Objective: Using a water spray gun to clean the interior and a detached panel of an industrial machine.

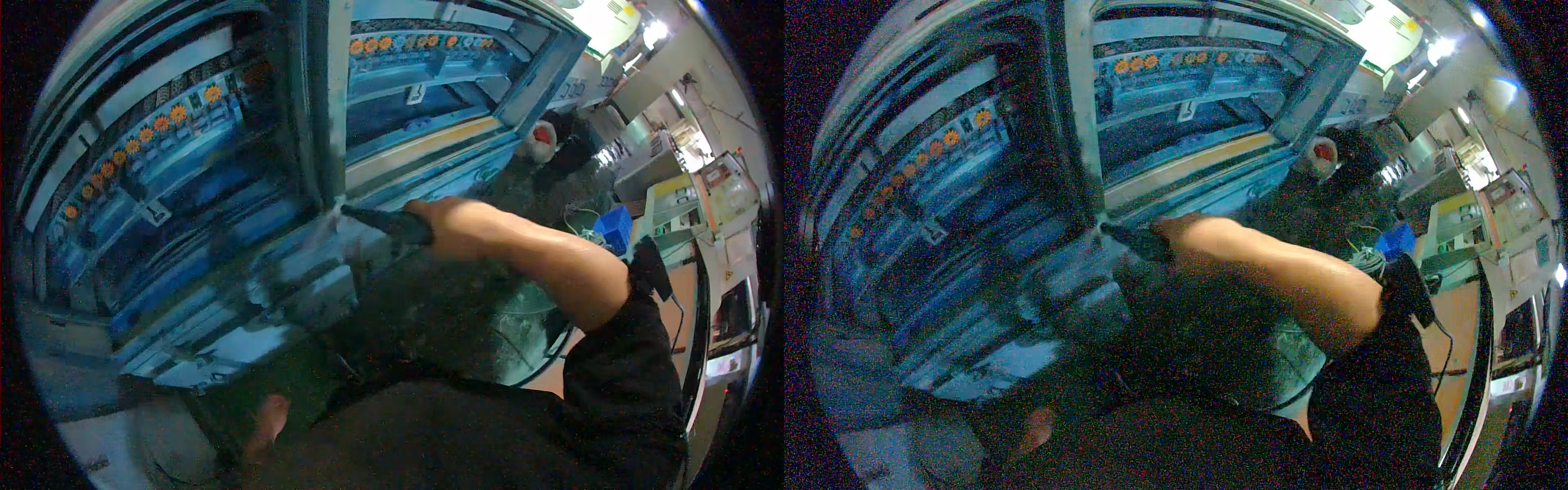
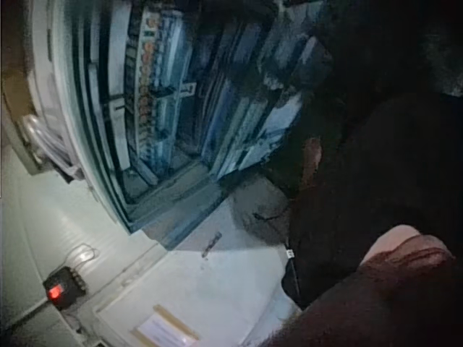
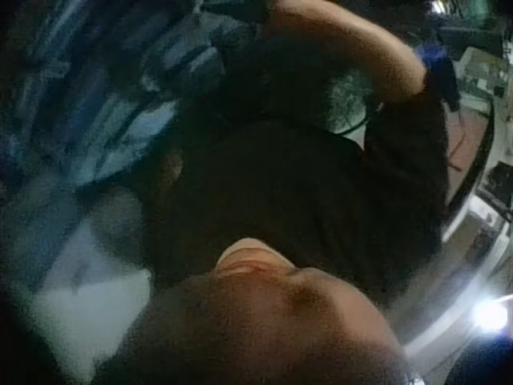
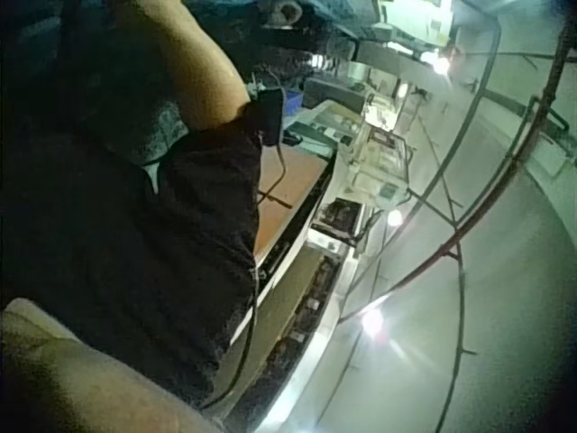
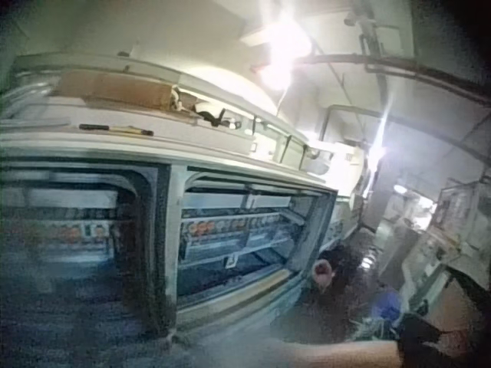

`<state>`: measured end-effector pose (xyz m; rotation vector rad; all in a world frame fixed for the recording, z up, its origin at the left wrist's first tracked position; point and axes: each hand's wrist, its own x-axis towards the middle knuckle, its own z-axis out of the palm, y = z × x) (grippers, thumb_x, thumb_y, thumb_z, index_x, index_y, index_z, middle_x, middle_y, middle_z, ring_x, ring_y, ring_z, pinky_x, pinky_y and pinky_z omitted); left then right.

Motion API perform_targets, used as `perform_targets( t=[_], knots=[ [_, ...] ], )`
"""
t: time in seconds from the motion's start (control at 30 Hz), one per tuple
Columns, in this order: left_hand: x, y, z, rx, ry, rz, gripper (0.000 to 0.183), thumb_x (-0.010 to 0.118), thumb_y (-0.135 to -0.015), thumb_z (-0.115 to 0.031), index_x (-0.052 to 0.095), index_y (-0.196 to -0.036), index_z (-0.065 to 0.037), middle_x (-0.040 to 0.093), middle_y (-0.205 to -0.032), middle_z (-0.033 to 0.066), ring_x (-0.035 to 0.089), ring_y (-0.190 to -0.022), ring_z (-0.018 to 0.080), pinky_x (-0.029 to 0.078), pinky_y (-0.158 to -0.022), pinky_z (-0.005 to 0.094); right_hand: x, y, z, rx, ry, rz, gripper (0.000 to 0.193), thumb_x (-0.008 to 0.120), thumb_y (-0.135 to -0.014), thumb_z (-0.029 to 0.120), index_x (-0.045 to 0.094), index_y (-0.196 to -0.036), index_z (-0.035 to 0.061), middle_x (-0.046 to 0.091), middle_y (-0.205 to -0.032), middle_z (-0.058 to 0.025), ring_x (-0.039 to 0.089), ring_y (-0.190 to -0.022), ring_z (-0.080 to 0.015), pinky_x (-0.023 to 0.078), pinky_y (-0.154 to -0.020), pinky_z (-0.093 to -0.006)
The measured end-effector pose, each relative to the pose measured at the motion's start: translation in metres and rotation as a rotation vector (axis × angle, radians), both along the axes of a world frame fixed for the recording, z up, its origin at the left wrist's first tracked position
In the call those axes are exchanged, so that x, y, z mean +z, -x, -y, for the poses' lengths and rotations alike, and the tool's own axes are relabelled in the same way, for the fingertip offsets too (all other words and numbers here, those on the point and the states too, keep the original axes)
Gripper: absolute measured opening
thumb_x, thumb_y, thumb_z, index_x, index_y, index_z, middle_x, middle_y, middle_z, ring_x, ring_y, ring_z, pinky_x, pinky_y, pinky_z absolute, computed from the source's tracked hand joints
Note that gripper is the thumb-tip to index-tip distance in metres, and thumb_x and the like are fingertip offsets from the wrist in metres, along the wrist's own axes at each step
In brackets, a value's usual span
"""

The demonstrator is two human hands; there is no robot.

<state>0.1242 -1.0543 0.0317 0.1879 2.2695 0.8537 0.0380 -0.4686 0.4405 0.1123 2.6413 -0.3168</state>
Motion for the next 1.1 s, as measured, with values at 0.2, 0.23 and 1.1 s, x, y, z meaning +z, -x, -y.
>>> perform_targets(
  t=[0.2,0.23,1.1],
  knots=[
    [0.009,0.017,0.002,0.08,0.002,-0.234,0.028,0.068,-0.088,-0.024,0.066,-0.106,-0.002,0.071,-0.101,0.0143,0.068,-0.096,0.0271,0.052,-0.083,0.037,-0.021,-0.012,-0.07,-0.103,-0.196,-0.091,0.057,0.07,-0.077,0.026,0.054,-0.127,0.004,0.068,-0.106,-0.0252,0.066,-0.103,-0.0415,0.052,-0.085,-0.0494],
    [0.024,0.026,-0.009,0.102,-0.062,-0.227,0.029,0.069,-0.088,-0.024,0.066,-0.106,-0.002,0.071,-0.101,0.0141,0.068,-0.096,0.0265,0.052,-0.083,0.0368,-0.02,-0.027,-0.105,-0.172,-0.251,-0.088,0.053,0.068,-0.078,0.025,0.056,-0.125,0.0038,0.068,-0.107,-0.0244,0.066,-0.102,-0.0411,0.052,-0.084,-0.0494],
    [0.023,0.038,-0.039,0.024,-0.03,0.033,0.036,0.064,-0.092,-0.03,0.062,-0.115,-0.001,0.068,-0.114,0.0173,0.067,-0.103,0.0302,0.052,-0.087,0.0413,-0.055,-0.043,-0.028,-0.093,-0.137,-0.168,0.053,0.057,-0.089,0.019,0.044,-0.14,0.0133,0.07,-0.102,-0.0215,0.067,-0.095,-0.0415,0.054,-0.08,-0.0498]
  ],
)
